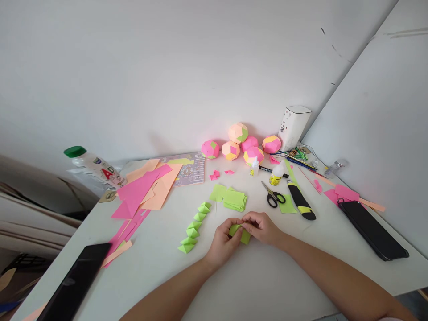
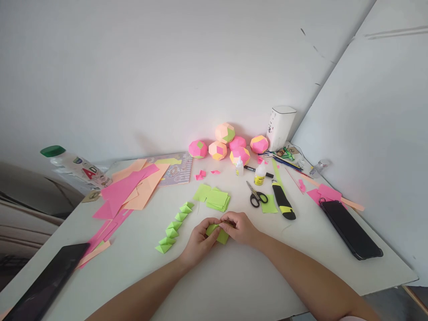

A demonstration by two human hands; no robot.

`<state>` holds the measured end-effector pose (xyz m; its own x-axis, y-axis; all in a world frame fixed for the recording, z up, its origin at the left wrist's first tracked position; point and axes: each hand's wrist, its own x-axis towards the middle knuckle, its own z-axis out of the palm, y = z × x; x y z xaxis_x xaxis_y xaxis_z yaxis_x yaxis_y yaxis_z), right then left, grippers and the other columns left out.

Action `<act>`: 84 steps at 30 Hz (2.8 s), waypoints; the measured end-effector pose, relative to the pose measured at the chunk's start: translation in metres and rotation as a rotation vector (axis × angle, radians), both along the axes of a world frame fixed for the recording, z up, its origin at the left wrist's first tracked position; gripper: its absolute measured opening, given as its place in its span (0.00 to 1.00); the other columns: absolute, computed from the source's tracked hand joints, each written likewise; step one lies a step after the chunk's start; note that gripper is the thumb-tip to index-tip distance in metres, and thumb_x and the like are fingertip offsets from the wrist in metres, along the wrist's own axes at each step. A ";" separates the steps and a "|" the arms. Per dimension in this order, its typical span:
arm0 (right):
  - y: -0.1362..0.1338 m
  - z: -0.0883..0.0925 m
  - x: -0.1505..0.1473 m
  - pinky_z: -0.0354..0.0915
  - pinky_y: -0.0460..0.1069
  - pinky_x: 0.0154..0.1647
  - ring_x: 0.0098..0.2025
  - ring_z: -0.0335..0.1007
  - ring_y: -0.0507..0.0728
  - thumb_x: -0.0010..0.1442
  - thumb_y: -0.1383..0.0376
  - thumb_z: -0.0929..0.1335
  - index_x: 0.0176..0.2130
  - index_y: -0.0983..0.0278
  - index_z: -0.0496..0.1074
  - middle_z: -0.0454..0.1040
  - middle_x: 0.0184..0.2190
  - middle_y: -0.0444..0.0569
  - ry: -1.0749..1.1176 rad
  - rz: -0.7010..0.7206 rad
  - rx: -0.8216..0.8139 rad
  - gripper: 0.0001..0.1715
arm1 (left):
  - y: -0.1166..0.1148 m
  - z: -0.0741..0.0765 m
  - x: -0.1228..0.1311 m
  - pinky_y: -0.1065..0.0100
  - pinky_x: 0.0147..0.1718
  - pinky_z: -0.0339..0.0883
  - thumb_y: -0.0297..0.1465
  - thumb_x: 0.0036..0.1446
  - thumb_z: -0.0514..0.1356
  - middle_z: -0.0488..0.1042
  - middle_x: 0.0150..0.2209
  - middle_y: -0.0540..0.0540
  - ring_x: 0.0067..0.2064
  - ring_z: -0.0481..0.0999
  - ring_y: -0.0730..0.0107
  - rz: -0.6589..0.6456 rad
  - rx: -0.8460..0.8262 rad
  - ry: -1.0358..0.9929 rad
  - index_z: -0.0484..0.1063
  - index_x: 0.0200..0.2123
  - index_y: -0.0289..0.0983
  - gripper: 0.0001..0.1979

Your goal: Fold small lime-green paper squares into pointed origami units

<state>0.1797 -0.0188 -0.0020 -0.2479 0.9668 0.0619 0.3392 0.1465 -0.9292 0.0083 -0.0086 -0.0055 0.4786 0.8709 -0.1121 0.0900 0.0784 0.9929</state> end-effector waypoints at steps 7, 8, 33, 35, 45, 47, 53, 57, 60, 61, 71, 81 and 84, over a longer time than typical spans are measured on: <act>0.000 0.002 0.000 0.58 0.44 0.24 0.24 0.60 0.50 0.58 0.63 0.64 0.34 0.66 0.70 0.69 0.25 0.46 -0.012 -0.005 0.006 0.10 | -0.001 0.000 0.000 0.75 0.23 0.59 0.39 0.56 0.56 0.65 0.25 0.51 0.25 0.61 0.76 0.000 0.005 0.006 0.66 0.39 0.35 0.13; 0.000 0.002 0.000 0.58 0.44 0.24 0.24 0.60 0.49 0.57 0.63 0.64 0.34 0.66 0.70 0.69 0.25 0.46 -0.013 -0.005 0.007 0.09 | -0.001 0.000 0.000 0.75 0.22 0.59 0.39 0.56 0.56 0.65 0.26 0.51 0.25 0.61 0.76 0.002 0.006 0.008 0.67 0.39 0.35 0.14; -0.002 0.005 -0.002 0.58 0.44 0.24 0.24 0.59 0.49 0.57 0.62 0.64 0.33 0.67 0.70 0.69 0.25 0.46 -0.003 -0.007 -0.004 0.10 | -0.001 0.003 0.000 0.75 0.23 0.60 0.40 0.55 0.56 0.67 0.27 0.50 0.24 0.62 0.77 0.023 0.008 0.015 0.67 0.39 0.35 0.15; -0.002 0.005 -0.002 0.58 0.44 0.24 0.24 0.59 0.49 0.57 0.62 0.64 0.33 0.67 0.70 0.69 0.25 0.46 0.000 -0.007 -0.001 0.10 | -0.001 0.003 0.001 0.75 0.23 0.60 0.40 0.55 0.56 0.67 0.27 0.50 0.25 0.62 0.77 0.023 0.012 0.016 0.67 0.39 0.35 0.15; -0.001 0.004 -0.001 0.57 0.44 0.23 0.23 0.58 0.49 0.57 0.61 0.64 0.33 0.66 0.70 0.68 0.24 0.45 0.006 -0.002 0.000 0.11 | -0.001 0.003 0.000 0.75 0.22 0.59 0.42 0.54 0.57 0.66 0.26 0.51 0.24 0.62 0.77 0.011 -0.018 0.004 0.67 0.39 0.35 0.16; -0.001 0.003 -0.001 0.57 0.44 0.23 0.23 0.59 0.49 0.58 0.61 0.64 0.34 0.66 0.70 0.68 0.24 0.45 0.008 -0.002 -0.005 0.11 | -0.001 0.003 0.000 0.75 0.22 0.60 0.42 0.54 0.57 0.66 0.26 0.51 0.24 0.62 0.76 0.011 -0.005 0.007 0.67 0.38 0.35 0.16; -0.001 0.003 -0.001 0.58 0.44 0.24 0.24 0.60 0.49 0.58 0.60 0.64 0.34 0.66 0.70 0.69 0.25 0.45 0.005 -0.001 -0.004 0.11 | -0.001 0.003 0.000 0.75 0.23 0.60 0.41 0.54 0.57 0.67 0.27 0.50 0.25 0.63 0.76 0.017 0.018 0.016 0.67 0.38 0.35 0.15; -0.001 0.003 -0.001 0.58 0.44 0.24 0.24 0.60 0.49 0.58 0.61 0.64 0.34 0.66 0.70 0.68 0.25 0.45 0.002 -0.001 -0.006 0.11 | -0.001 0.003 0.000 0.74 0.23 0.60 0.41 0.54 0.56 0.67 0.26 0.50 0.24 0.63 0.76 0.015 0.011 0.016 0.67 0.38 0.35 0.15; 0.000 0.003 -0.001 0.58 0.44 0.24 0.24 0.60 0.49 0.58 0.61 0.64 0.34 0.66 0.70 0.69 0.25 0.45 -0.003 -0.003 0.000 0.11 | -0.001 0.003 0.000 0.74 0.24 0.61 0.41 0.54 0.57 0.68 0.27 0.50 0.25 0.64 0.75 0.024 0.026 0.020 0.68 0.38 0.35 0.15; 0.000 0.003 -0.001 0.58 0.44 0.24 0.24 0.60 0.49 0.58 0.61 0.64 0.34 0.66 0.70 0.69 0.25 0.45 -0.006 -0.004 0.000 0.11 | -0.001 0.003 0.000 0.74 0.24 0.61 0.41 0.54 0.57 0.68 0.27 0.49 0.25 0.64 0.75 0.026 0.032 0.021 0.68 0.38 0.35 0.15; -0.001 0.003 -0.001 0.59 0.44 0.24 0.24 0.61 0.50 0.58 0.60 0.64 0.34 0.66 0.70 0.69 0.25 0.46 0.004 -0.003 -0.005 0.11 | -0.001 0.003 0.000 0.74 0.23 0.59 0.42 0.54 0.57 0.66 0.25 0.52 0.24 0.62 0.77 0.018 0.000 0.001 0.67 0.38 0.36 0.15; -0.001 0.003 -0.001 0.58 0.44 0.24 0.24 0.60 0.50 0.58 0.61 0.64 0.34 0.66 0.70 0.69 0.26 0.46 0.008 0.001 -0.006 0.10 | -0.001 0.002 0.000 0.74 0.23 0.59 0.40 0.55 0.56 0.66 0.26 0.51 0.24 0.62 0.77 0.015 0.012 0.012 0.67 0.38 0.35 0.14; -0.001 0.004 -0.001 0.58 0.44 0.24 0.24 0.60 0.49 0.58 0.62 0.64 0.34 0.67 0.70 0.69 0.26 0.46 0.005 0.001 -0.008 0.10 | -0.001 0.003 0.000 0.74 0.24 0.60 0.40 0.55 0.56 0.67 0.26 0.51 0.24 0.62 0.76 0.018 0.020 0.022 0.67 0.38 0.35 0.14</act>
<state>0.1787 -0.0202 0.0023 -0.2485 0.9671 0.0551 0.3348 0.1391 -0.9320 0.0085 -0.0098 -0.0029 0.4607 0.8813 -0.1053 0.1109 0.0605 0.9920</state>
